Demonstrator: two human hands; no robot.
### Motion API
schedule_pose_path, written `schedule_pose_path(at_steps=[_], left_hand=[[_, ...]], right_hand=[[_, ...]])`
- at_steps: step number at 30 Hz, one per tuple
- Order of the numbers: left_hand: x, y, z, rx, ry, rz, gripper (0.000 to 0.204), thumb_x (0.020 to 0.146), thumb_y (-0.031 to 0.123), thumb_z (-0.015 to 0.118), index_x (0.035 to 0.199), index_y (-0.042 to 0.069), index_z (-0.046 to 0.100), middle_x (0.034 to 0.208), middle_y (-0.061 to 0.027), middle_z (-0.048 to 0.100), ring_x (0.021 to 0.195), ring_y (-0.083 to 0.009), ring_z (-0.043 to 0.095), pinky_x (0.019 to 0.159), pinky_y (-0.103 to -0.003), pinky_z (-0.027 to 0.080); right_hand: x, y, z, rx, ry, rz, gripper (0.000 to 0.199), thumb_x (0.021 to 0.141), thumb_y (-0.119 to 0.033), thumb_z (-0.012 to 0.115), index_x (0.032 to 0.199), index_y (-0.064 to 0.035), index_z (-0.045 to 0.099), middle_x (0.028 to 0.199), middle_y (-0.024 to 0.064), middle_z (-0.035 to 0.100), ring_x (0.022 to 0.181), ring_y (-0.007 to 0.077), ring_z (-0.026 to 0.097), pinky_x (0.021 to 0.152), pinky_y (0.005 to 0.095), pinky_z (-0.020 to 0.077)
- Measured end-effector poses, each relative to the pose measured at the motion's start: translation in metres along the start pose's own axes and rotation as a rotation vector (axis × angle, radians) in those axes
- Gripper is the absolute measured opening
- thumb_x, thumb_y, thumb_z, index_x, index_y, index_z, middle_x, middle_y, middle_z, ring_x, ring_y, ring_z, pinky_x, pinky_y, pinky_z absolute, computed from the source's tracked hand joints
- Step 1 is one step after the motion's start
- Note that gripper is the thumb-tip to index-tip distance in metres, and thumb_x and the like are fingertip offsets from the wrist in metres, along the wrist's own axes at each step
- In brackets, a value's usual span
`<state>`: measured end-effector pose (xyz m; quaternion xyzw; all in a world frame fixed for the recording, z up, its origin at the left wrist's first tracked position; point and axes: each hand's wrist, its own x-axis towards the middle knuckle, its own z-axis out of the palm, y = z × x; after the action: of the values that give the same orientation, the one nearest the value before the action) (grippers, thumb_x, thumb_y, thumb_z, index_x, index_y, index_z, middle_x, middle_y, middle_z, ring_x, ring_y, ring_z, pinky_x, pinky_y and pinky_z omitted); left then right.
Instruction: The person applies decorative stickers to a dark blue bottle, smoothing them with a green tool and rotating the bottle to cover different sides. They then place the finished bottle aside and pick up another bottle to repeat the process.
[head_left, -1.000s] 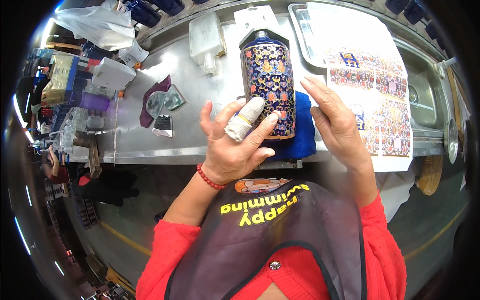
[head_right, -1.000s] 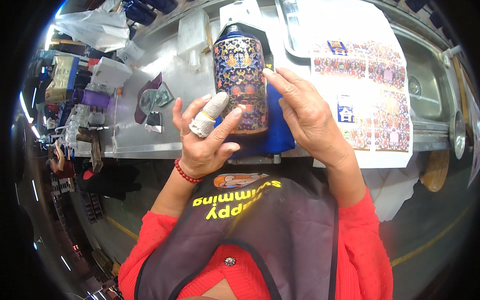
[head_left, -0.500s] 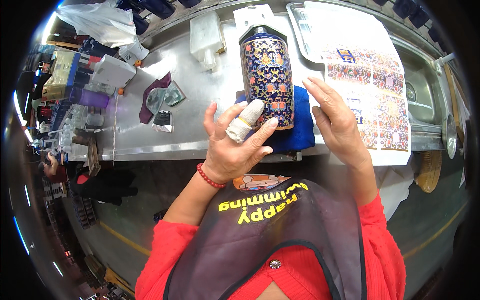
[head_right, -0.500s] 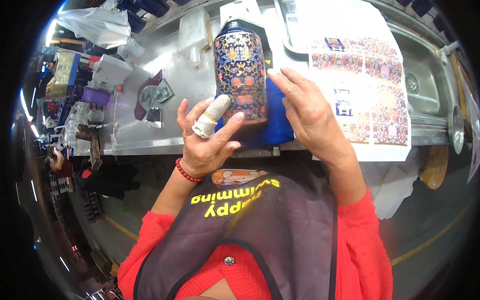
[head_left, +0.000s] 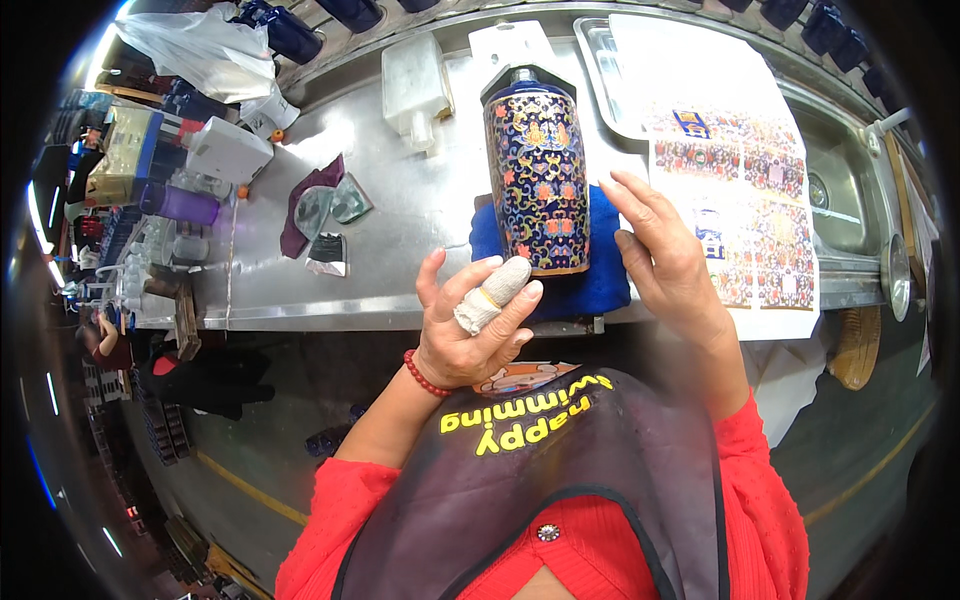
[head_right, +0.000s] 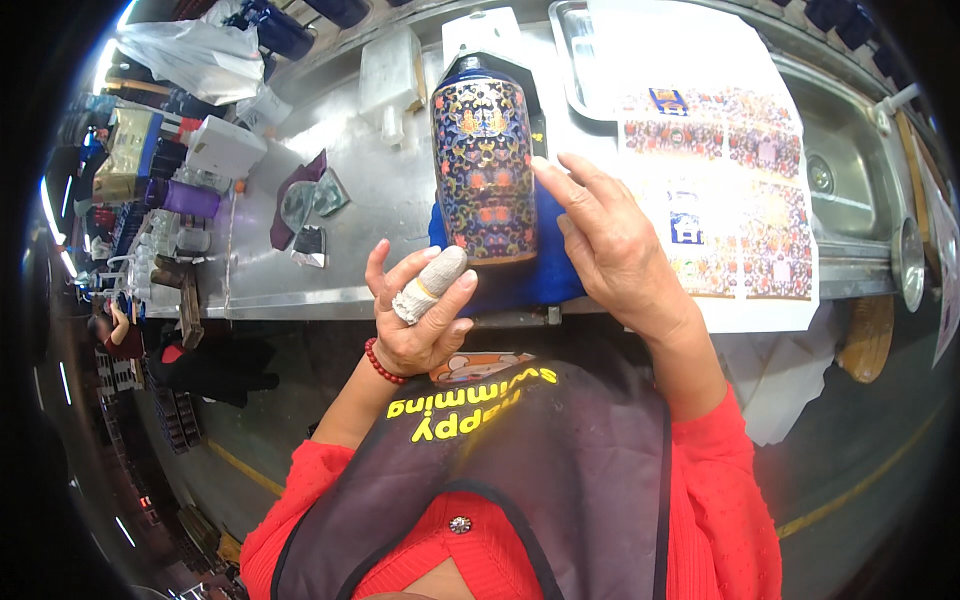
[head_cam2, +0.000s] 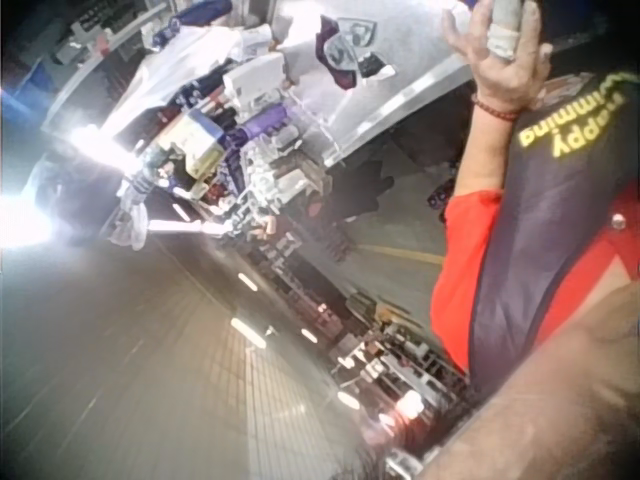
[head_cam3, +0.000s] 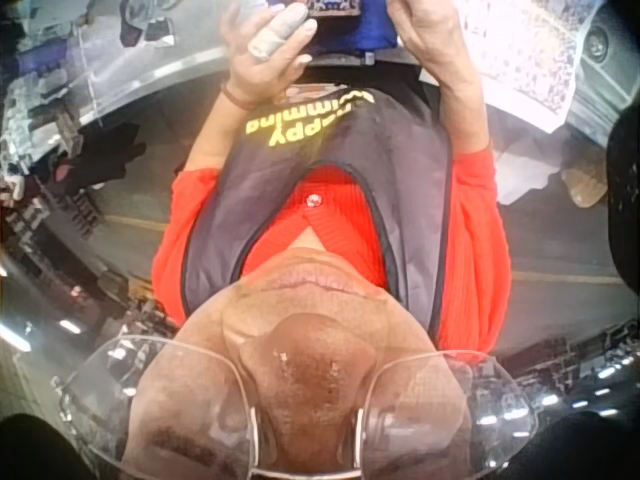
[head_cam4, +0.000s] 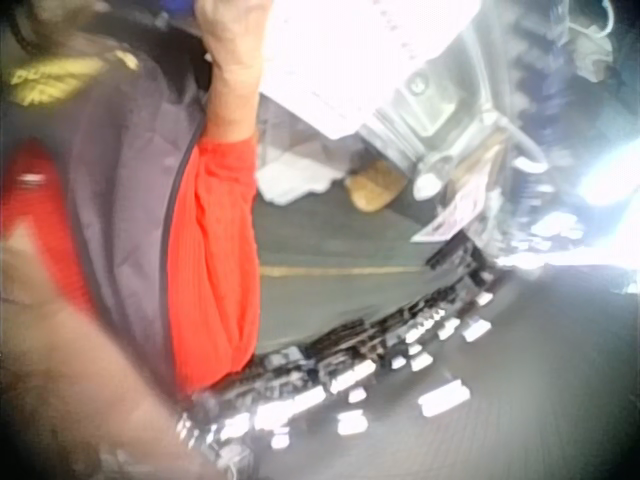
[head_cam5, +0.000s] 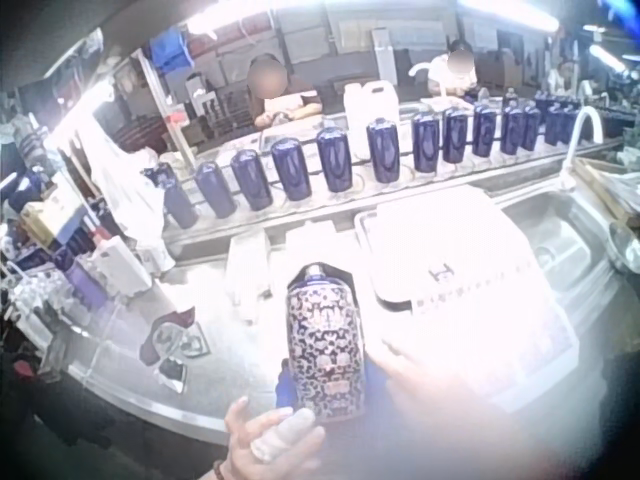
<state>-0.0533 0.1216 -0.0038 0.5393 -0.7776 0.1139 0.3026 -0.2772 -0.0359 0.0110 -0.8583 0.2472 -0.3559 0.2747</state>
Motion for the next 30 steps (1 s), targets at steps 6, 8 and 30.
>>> schedule_pose_path(at_steps=[6, 8, 30], left_hand=[[-0.008, 0.004, 0.0, -0.07, 0.032, 0.001, 0.037, 0.091, 0.03, 0.068, 0.124, 0.013, 0.072, 0.12, -0.0086, 0.072, 0.117, -0.0272, 0.058, 0.116, -0.058, 0.027], [-0.001, -0.002, 0.008, -0.084, 0.108, -0.067, 0.042, 0.089, 0.03, 0.072, 0.127, 0.012, 0.069, 0.122, -0.0101, 0.071, 0.116, -0.0297, 0.058, 0.115, -0.058, 0.027], [0.033, -0.024, 0.016, 0.006, 0.054, -0.188, 0.081, 0.072, 0.039, 0.084, 0.142, 0.01, 0.056, 0.135, -0.0127, 0.061, 0.126, -0.0375, 0.046, 0.116, -0.061, 0.017]], right_hand=[[0.002, 0.001, 0.002, 0.003, 0.016, -0.006, 0.055, 0.088, 0.004, 0.062, 0.142, -0.0075, 0.058, 0.137, 0.0263, 0.057, 0.122, 0.0429, 0.059, 0.103, 0.0447, 0.0485], [0.002, 0.0, 0.003, -0.007, -0.004, -0.016, 0.054, 0.09, 0.003, 0.063, 0.142, -0.0064, 0.057, 0.14, 0.0253, 0.056, 0.124, 0.0404, 0.058, 0.104, 0.0438, 0.0481], [0.046, -0.02, -0.016, 0.111, -0.075, -0.33, 0.035, 0.068, 0.006, 0.08, 0.1, -0.0037, 0.07, 0.086, 0.0079, 0.062, 0.076, 0.0254, 0.059, 0.066, 0.0363, 0.0479]])
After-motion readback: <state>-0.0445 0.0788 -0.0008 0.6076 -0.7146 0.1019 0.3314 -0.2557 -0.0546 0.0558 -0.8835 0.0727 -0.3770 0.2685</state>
